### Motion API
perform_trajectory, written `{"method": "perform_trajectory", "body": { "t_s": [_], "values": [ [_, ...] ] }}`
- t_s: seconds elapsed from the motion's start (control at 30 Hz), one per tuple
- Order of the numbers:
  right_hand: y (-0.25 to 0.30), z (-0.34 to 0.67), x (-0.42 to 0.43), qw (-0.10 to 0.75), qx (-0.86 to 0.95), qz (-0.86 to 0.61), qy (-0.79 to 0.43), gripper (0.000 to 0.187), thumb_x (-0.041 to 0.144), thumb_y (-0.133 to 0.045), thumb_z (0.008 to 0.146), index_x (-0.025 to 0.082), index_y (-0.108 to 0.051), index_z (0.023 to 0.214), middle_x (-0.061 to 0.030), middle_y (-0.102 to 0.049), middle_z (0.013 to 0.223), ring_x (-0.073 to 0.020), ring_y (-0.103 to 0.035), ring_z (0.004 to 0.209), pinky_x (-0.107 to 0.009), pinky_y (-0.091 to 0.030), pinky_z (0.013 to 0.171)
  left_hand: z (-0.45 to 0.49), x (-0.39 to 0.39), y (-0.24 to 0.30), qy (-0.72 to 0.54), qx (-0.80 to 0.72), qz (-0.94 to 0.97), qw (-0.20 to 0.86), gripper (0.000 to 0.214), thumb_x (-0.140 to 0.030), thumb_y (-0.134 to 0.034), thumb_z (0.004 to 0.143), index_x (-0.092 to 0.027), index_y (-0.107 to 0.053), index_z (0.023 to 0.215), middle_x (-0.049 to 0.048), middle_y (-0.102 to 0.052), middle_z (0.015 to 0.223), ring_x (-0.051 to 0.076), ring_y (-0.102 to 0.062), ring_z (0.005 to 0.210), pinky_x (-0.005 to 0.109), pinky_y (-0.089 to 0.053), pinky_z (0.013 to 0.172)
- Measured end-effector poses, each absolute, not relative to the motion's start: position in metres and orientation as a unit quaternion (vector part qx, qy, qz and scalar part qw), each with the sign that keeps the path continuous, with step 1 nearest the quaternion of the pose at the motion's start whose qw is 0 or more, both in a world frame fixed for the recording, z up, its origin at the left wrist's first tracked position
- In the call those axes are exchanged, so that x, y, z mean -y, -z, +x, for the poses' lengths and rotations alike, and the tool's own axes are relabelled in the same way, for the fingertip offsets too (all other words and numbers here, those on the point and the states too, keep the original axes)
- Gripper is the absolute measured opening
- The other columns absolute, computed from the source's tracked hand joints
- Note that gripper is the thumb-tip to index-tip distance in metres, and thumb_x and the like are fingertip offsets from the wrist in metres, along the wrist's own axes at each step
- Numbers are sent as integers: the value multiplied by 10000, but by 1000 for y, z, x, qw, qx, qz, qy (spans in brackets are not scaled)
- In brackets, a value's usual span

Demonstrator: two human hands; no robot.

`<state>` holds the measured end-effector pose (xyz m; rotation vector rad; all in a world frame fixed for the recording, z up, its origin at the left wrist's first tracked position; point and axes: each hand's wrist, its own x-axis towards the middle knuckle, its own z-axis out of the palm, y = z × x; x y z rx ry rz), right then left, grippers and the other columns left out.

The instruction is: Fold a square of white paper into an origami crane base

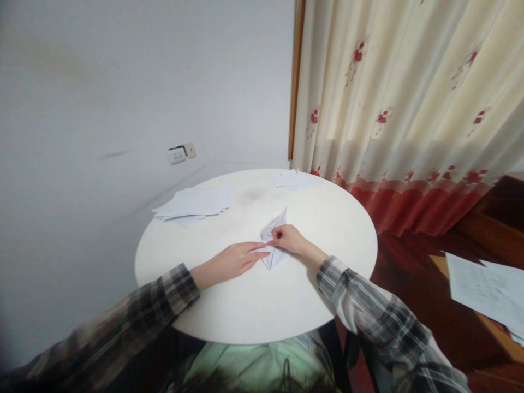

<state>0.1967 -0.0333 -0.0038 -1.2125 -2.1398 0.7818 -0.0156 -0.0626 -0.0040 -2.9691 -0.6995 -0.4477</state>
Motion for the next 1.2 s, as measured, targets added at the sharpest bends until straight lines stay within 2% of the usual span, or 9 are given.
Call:
{"method": "perform_trajectory", "body": {
  "t_s": [0.43,0.7,1.2],
  "values": [
    [4,198,32,270,793,-441,-321,276,338,-560,692,160,-435,521,62,-372,476,-63,-317,471,-205,-244,466,-15,63,3,146,219,-964,25,371,-146,-400,840,-240,-501,1184,41,-515,1230,160,-502,1089,312,-407,941],
    [4,200,30,274,779,-456,-331,184,294,-575,674,164,-469,600,46,-462,498,-75,-402,472,-203,-291,470,-15,63,4,135,219,-966,29,366,-154,-396,845,-220,-488,1193,38,-505,1243,155,-486,1104,306,-390,960],
    [5,198,31,266,778,-483,-301,151,264,-588,667,149,-528,591,48,-472,476,-72,-402,469,-202,-294,483,-12,64,2,141,211,-967,24,344,-178,-347,872,-180,-486,1187,40,-514,1241,131,-473,1128,276,-346,1000]
  ]
}}
